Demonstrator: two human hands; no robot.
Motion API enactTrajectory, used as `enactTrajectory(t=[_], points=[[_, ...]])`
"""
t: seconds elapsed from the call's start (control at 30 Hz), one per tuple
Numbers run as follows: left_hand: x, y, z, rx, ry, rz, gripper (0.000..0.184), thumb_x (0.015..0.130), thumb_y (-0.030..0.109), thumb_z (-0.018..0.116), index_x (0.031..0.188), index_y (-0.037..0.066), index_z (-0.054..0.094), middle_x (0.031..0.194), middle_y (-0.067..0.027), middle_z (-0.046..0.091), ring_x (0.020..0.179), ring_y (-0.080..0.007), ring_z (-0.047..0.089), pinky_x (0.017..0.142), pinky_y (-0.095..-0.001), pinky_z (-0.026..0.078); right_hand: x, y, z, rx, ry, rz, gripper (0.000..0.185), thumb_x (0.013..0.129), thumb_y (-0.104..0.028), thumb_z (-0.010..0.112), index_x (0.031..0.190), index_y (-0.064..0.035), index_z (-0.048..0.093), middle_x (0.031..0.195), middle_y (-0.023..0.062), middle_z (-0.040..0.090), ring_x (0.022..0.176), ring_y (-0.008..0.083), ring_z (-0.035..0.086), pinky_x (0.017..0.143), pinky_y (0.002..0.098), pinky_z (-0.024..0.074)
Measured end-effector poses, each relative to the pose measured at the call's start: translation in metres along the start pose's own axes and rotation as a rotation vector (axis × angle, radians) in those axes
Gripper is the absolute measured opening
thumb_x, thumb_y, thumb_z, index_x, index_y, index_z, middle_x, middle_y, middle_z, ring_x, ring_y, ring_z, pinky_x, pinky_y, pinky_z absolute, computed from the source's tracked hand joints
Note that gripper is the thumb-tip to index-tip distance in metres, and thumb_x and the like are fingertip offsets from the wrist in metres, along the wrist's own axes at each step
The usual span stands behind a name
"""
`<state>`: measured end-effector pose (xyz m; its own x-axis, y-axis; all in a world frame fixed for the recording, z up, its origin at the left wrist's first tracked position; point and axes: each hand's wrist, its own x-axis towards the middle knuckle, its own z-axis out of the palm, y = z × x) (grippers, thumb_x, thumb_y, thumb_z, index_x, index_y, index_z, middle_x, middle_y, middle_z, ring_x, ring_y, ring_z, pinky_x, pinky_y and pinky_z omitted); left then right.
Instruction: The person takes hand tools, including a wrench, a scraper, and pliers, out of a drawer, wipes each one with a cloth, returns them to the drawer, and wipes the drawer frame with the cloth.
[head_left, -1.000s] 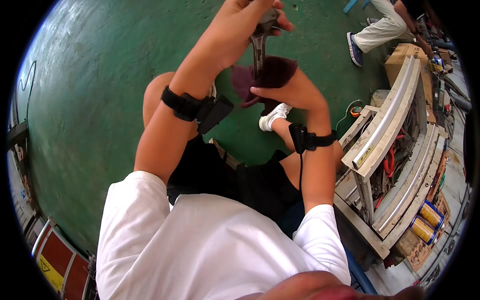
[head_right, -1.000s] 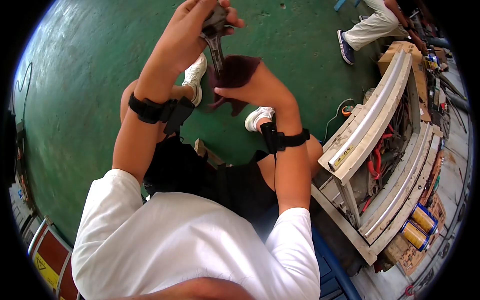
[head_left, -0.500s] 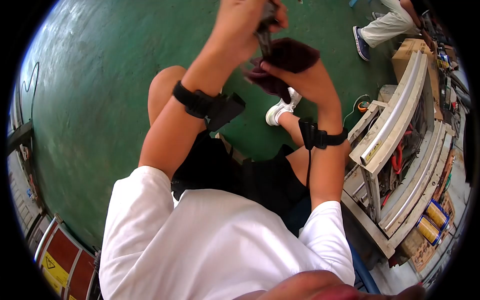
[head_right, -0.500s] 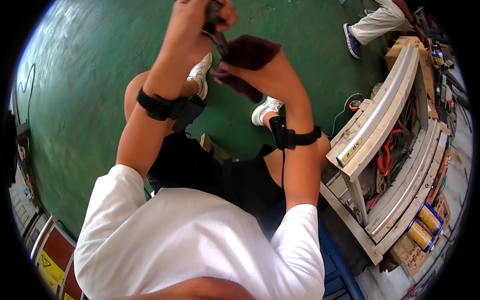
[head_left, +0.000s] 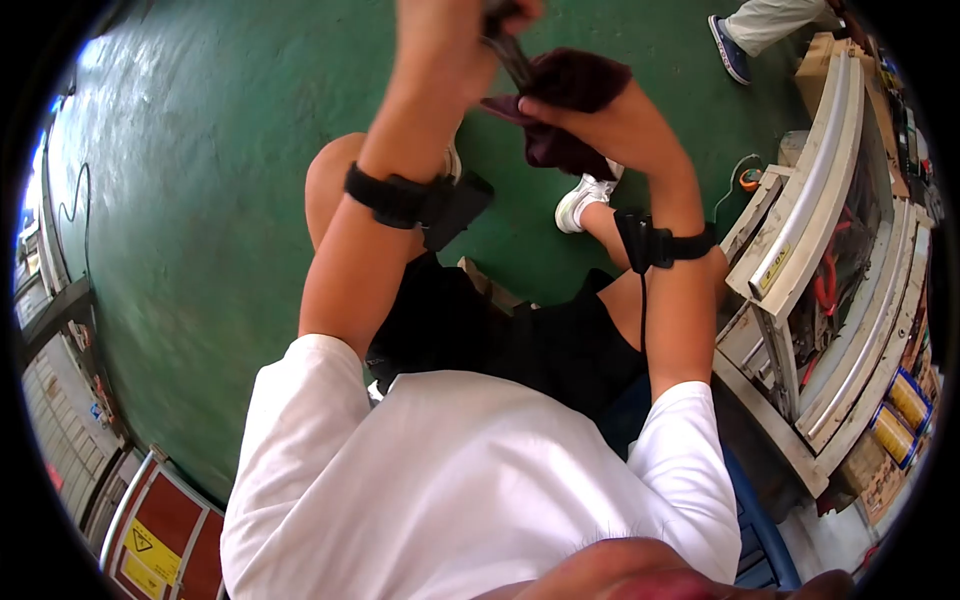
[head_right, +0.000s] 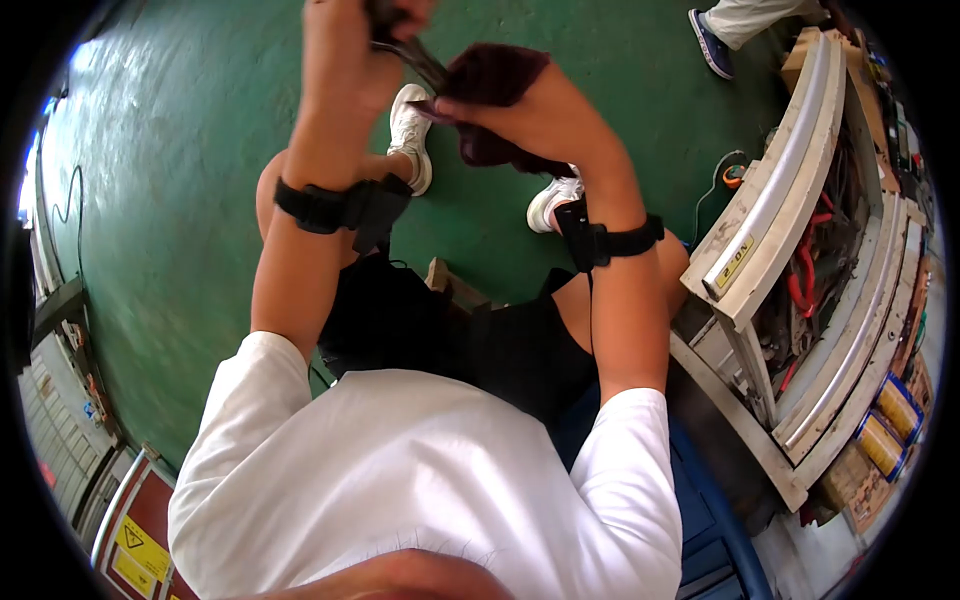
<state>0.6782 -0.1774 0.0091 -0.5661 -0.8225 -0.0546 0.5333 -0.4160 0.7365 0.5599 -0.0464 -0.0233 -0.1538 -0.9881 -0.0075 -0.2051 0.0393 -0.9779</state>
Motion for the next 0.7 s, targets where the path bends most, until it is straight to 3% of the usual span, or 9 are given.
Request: enactTrajectory(t=[0.03, 0.27, 0.33, 0.37, 0.4, 0.47, 0.53, 0.6, 0.7], points=[[0.005, 0.009, -0.008, -0.031, 0.024, 0.013, 0.029, 0.097, 0.028, 0.059, 0.078, 0.008, 0.049, 0.059, -0.0033, 0.047, 0.052, -0.0142, 0.049, 0.044, -0.0248, 0.035, -0.002, -0.002, -0.004, -0.133, -0.084, 0.078, 0.031, 0.082, -0.013, 0.080, 0.106, -0.0003, 0.065, 0.092, 0.0017, 0.069, 0.085, 0.0077, 0.060, 0.079, 0.0260, 0.0506], [-0.002, -0.005, -0.002, -0.023, 0.017, -0.097, 0.028, 0.098, 0.028, 0.058, 0.078, 0.010, 0.048, 0.062, -0.0042, 0.048, 0.055, -0.0158, 0.049, 0.046, -0.0244, 0.035, 0.002, 0.004, -0.006, -0.092, -0.105, 0.025, 0.031, 0.083, -0.017, 0.079, 0.106, -0.0018, 0.065, 0.091, 0.0035, 0.069, 0.085, 0.0095, 0.062, 0.078, 0.0263, 0.0508], [-0.009, -0.018, 0.005, 0.037, -0.044, -0.104, 0.028, 0.098, 0.027, 0.057, 0.078, 0.010, 0.048, 0.062, -0.0043, 0.049, 0.055, -0.0162, 0.049, 0.047, -0.0245, 0.036, 0.005, -0.008, -0.006, 0.003, -0.022, -0.122, 0.032, 0.090, -0.027, 0.070, 0.113, -0.0069, 0.062, 0.106, 0.0148, 0.071, 0.098, 0.0287, 0.067, 0.086, 0.0454, 0.0508], [-0.010, -0.024, 0.009, 0.063, -0.092, -0.104, 0.028, 0.098, 0.026, 0.057, 0.078, 0.009, 0.049, 0.062, -0.0044, 0.049, 0.055, -0.0165, 0.050, 0.047, -0.0247, 0.037, 0.001, -0.011, -0.005, 0.003, 0.030, -0.091, 0.022, 0.091, -0.020, 0.067, 0.106, -0.0038, 0.064, 0.099, 0.0147, 0.071, 0.089, 0.0302, 0.066, 0.082, 0.0405, 0.0516], [-0.007, -0.023, 0.010, 0.072, -0.117, -0.110, 0.028, 0.098, 0.026, 0.057, 0.078, 0.009, 0.049, 0.062, -0.0044, 0.049, 0.055, -0.0165, 0.050, 0.047, -0.0247, 0.037, 0.002, -0.009, -0.003, 0.002, 0.055, -0.101, 0.022, 0.091, -0.020, 0.067, 0.106, -0.0038, 0.064, 0.099, 0.0147, 0.071, 0.089, 0.0302, 0.066, 0.082, 0.0405, 0.0516], [-0.005, -0.012, 0.002, 0.091, -0.069, -0.068, 0.028, 0.099, 0.025, 0.056, 0.078, 0.008, 0.049, 0.062, -0.0045, 0.049, 0.055, -0.0170, 0.050, 0.048, -0.0250, 0.038, 0.003, 0.000, 0.011, -0.004, 0.138, -0.164, 0.028, 0.085, -0.021, 0.077, 0.102, -0.0017, 0.066, 0.089, 0.0042, 0.069, 0.081, 0.0110, 0.063, 0.075, 0.0273, 0.0510], [-0.001, 0.005, -0.006, 0.048, 0.002, -0.049, 0.027, 0.099, 0.025, 0.057, 0.080, 0.008, 0.050, 0.063, -0.0041, 0.049, 0.056, -0.0157, 0.050, 0.048, -0.0247, 0.038, 0.008, -0.001, 0.008, -0.089, 0.029, -0.222, 0.027, 0.087, -0.024, 0.075, 0.098, -0.0012, 0.066, 0.083, 0.0046, 0.069, 0.075, 0.0123, 0.063, 0.071, 0.0279, 0.0508], [0.008, 0.018, -0.016, 0.016, 0.109, 0.052, 0.025, 0.099, 0.026, 0.057, 0.082, 0.009, 0.050, 0.064, -0.0034, 0.050, 0.057, -0.0141, 0.049, 0.048, -0.0240, 0.037, 0.005, 0.002, 0.001, -0.031, -0.183, -0.024, 0.027, 0.087, -0.025, 0.075, 0.094, -0.0005, 0.066, 0.077, 0.0039, 0.068, 0.071, 0.0123, 0.063, 0.068, 0.0281, 0.0507], [0.017, 0.013, -0.025, -0.013, 0.083, 0.046, 0.024, 0.099, 0.026, 0.056, 0.083, 0.010, 0.050, 0.065, -0.0023, 0.049, 0.058, -0.0134, 0.049, 0.049, -0.0236, 0.037, 0.007, 0.013, -0.011, -0.151, -0.225, -0.041, 0.026, 0.087, -0.024, 0.075, 0.094, -0.0007, 0.065, 0.073, 0.0041, 0.067, 0.071, 0.0124, 0.064, 0.068, 0.0280, 0.0510]])
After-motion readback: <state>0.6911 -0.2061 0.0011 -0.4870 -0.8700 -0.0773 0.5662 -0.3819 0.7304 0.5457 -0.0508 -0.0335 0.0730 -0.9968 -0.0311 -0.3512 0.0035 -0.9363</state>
